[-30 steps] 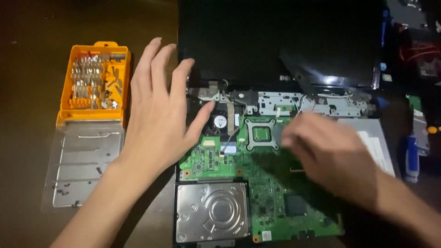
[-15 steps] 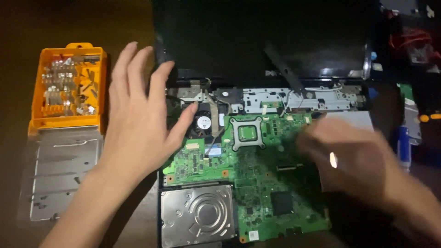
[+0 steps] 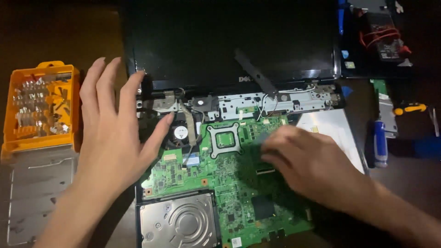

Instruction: Cleaning a laptop motherboard with a cloth and reconnecting internal cables during a repair.

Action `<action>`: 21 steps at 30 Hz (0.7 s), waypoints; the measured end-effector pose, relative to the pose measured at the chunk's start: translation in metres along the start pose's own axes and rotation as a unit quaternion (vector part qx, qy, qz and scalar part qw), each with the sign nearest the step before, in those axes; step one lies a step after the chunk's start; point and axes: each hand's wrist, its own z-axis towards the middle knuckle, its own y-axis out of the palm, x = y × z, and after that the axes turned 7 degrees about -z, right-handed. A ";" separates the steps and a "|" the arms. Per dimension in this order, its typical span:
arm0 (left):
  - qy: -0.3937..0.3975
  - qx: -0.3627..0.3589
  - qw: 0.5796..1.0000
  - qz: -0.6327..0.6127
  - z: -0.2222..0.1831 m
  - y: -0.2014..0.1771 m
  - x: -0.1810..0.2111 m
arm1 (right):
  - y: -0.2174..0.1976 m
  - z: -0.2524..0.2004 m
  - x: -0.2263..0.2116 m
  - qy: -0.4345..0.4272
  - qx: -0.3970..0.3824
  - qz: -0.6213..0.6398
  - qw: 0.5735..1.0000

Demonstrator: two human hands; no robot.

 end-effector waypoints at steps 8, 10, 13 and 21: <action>0.032 0.019 0.999 0.014 -0.003 0.002 -0.003 | -0.033 0.003 -0.052 0.027 -0.127 0.007 0.992; 0.037 0.022 0.999 0.015 -0.004 0.002 -0.001 | -0.002 0.006 -0.035 -0.110 -0.006 0.019 0.994; 0.046 0.025 0.998 0.023 -0.005 0.000 0.000 | 0.007 0.023 -0.027 -0.272 0.287 0.026 0.918; 0.030 0.012 0.999 0.032 -0.006 0.000 -0.001 | 0.018 0.002 -0.055 -0.444 0.264 0.090 0.852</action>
